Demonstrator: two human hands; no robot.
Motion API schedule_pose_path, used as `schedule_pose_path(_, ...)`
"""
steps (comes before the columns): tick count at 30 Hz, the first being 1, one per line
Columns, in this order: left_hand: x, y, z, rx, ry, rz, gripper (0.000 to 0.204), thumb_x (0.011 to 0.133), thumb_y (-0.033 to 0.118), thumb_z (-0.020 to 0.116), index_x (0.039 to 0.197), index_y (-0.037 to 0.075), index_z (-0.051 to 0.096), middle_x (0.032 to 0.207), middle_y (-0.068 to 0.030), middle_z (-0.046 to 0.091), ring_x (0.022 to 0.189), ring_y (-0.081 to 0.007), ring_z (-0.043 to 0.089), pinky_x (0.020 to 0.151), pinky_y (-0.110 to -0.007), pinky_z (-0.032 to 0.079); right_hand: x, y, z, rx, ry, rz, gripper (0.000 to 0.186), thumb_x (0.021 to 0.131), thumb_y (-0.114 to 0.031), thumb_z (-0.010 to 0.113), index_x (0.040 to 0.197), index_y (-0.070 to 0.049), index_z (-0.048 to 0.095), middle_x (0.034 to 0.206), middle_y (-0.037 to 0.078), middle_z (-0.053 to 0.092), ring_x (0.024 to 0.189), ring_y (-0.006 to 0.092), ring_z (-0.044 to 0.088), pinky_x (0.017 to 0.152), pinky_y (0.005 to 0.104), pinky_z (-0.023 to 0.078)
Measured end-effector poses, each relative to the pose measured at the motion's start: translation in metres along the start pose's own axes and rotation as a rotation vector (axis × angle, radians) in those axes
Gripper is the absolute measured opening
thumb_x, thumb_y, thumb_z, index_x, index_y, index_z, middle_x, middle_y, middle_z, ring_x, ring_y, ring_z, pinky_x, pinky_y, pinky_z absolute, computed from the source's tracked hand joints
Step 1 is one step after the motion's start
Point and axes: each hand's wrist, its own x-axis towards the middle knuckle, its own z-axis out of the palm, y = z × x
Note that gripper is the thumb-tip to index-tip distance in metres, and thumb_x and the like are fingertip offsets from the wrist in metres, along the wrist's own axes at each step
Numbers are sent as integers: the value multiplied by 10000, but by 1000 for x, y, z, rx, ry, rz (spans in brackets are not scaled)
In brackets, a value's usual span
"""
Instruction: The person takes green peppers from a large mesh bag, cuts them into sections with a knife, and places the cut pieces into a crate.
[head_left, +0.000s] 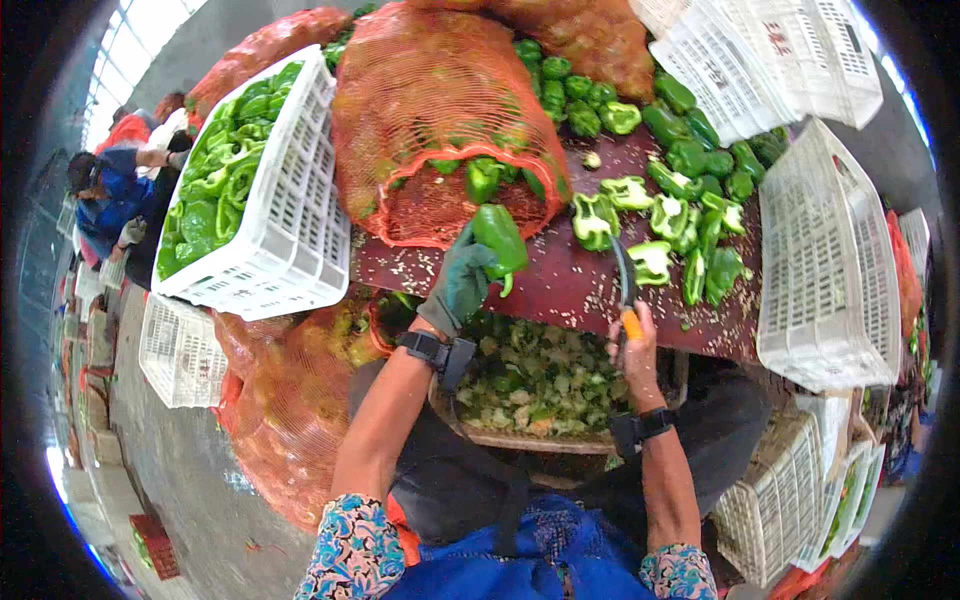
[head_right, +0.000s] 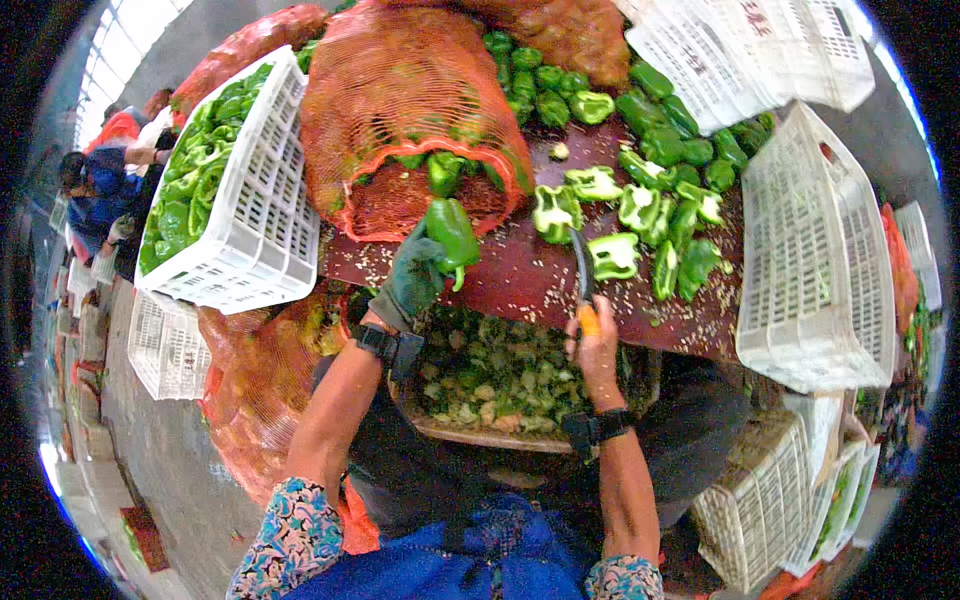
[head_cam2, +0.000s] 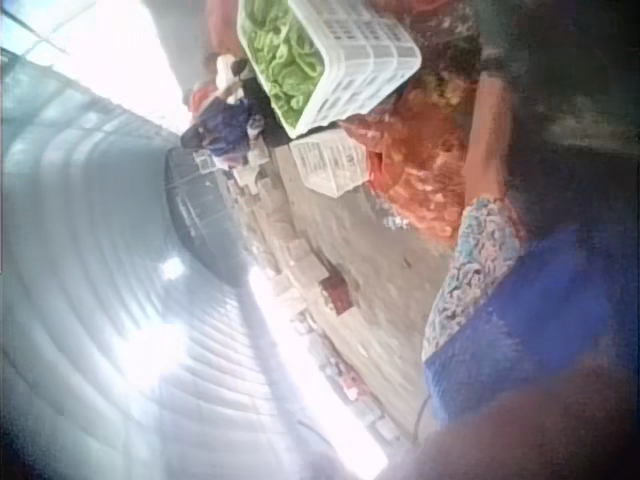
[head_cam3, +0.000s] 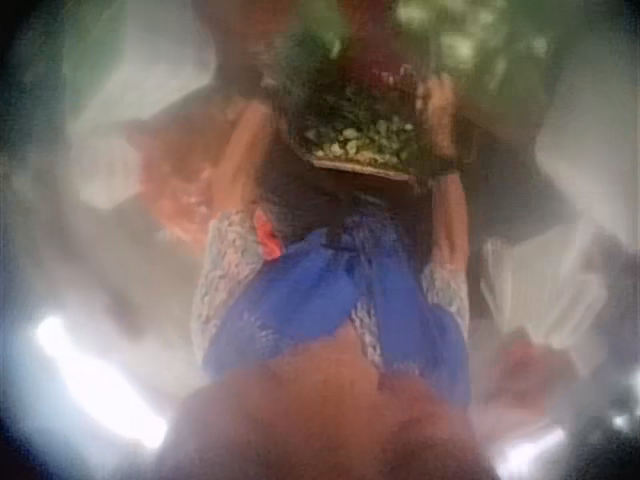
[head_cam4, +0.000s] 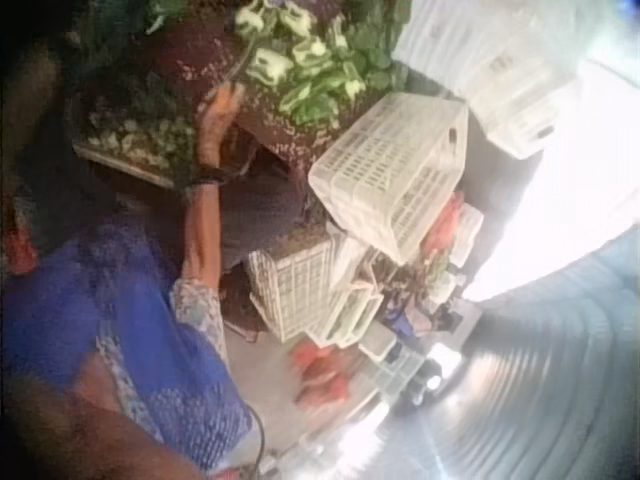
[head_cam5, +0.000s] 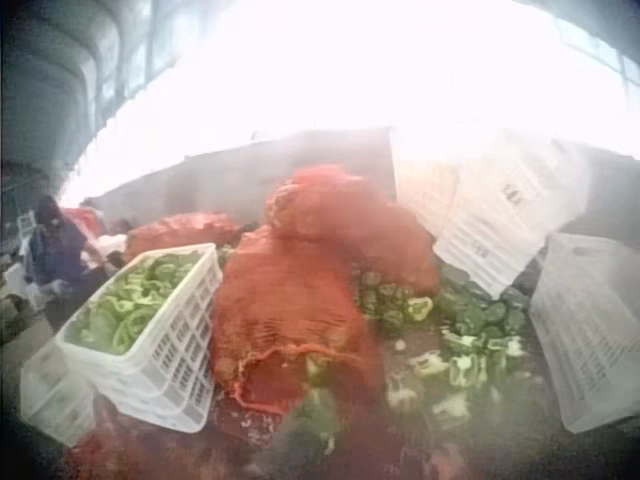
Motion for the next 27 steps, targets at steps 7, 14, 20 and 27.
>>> schedule_pose_path(7,-14,-90,44,1758,140,138,674,955,410,540,1462,41,294,1235,-288,509,977,-453,605,802,-488,512,-10,3,35,-261,-57,-54,224,1003,-272,506,1095,-69,523,628,39,579,468,113,544,404,274,414)
schedule_pose_path(14,-18,-94,50,1636,277,130,556,1012,415,384,1469,108,306,1190,-313,518,954,-480,596,786,-542,490,7,23,41,-517,13,-348,302,834,-117,552,1101,13,496,694,240,611,625,438,608,566,493,467)
schedule_pose_path(20,-21,-88,62,1649,265,99,554,1012,426,369,1467,115,322,1097,-284,591,946,-470,607,779,-558,481,25,24,37,-639,16,-267,320,844,-149,557,1103,27,492,782,295,627,737,500,610,627,543,481)
schedule_pose_path(27,-20,-88,61,1694,248,75,572,996,386,413,1478,99,297,991,-250,647,897,-450,631,756,-547,488,51,-4,42,-780,-93,-228,286,866,-187,567,1041,35,521,863,332,636,839,510,620,718,559,507)
